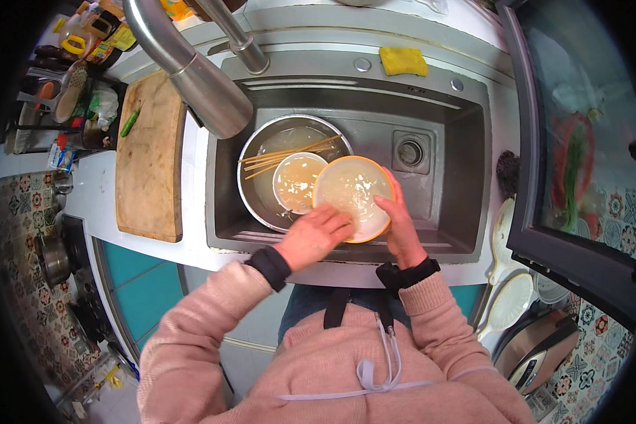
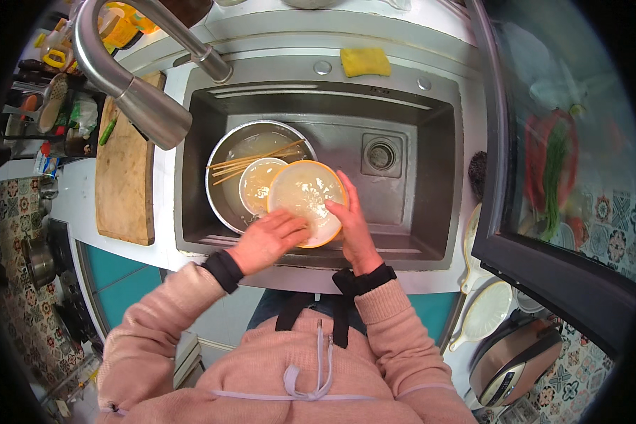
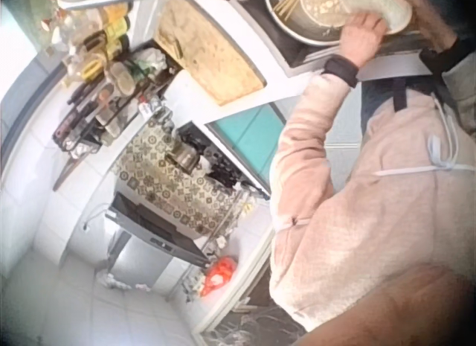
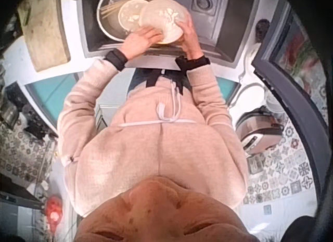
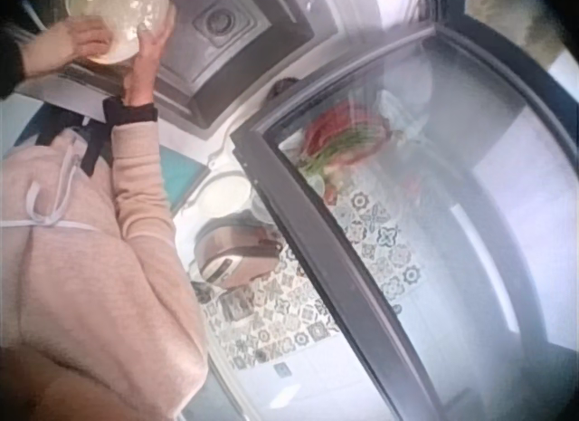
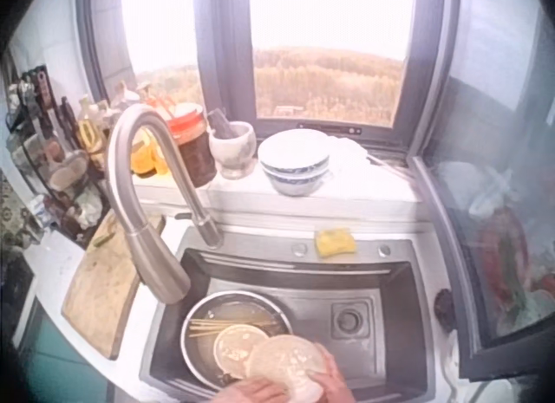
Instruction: The person washes several bowls and chopsticks in a kitchen sink using a sponge and water. They scrub the interior and exterior of each bowl, rinse them, and place them aside. The person also washes chopsticks and sets them in the sink.
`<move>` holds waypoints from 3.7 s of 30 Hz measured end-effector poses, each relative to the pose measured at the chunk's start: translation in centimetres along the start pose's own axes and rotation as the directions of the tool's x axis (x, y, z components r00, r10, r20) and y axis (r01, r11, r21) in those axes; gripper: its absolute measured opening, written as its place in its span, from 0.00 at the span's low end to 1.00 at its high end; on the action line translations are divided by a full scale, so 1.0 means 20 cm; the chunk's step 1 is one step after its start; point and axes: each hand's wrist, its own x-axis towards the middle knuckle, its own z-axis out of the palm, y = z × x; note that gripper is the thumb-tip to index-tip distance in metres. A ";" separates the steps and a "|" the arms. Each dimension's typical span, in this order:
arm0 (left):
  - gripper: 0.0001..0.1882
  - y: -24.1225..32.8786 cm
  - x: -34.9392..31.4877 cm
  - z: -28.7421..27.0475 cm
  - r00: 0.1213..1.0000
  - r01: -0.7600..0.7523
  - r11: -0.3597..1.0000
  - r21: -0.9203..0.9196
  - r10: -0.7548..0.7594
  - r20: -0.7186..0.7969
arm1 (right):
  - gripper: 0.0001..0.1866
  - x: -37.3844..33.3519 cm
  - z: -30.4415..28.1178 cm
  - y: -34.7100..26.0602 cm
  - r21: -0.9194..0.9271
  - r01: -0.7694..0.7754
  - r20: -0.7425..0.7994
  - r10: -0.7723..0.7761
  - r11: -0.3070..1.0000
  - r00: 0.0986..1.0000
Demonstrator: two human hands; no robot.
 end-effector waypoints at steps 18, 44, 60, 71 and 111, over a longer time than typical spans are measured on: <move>0.18 -0.02 0.05 -0.06 0.996 0.089 0.979 0.186 -0.086 -0.024 | 0.36 0.00 -0.01 0.00 0.013 -0.026 -0.055 0.026 1.000 0.998; 0.11 -0.11 0.23 0.13 0.958 0.233 0.959 0.163 -0.256 0.133 | 0.37 -0.03 0.05 0.04 -0.078 -0.006 -0.028 0.004 0.997 1.000; 0.09 -0.28 0.32 0.03 0.981 -0.176 0.905 0.388 0.129 0.146 | 0.37 -0.01 0.10 0.02 -0.142 -0.085 -0.050 0.079 0.986 0.996; 0.13 -0.02 0.21 0.16 0.883 0.445 0.694 -0.566 -0.446 0.146 | 0.40 0.13 0.08 0.07 -0.136 0.057 -0.155 -0.078 0.989 0.985; 0.16 -0.87 0.01 0.68 0.773 0.437 0.880 0.187 -0.474 0.422 | 0.31 0.12 -0.23 0.04 -0.001 -0.066 -0.380 0.061 0.998 0.923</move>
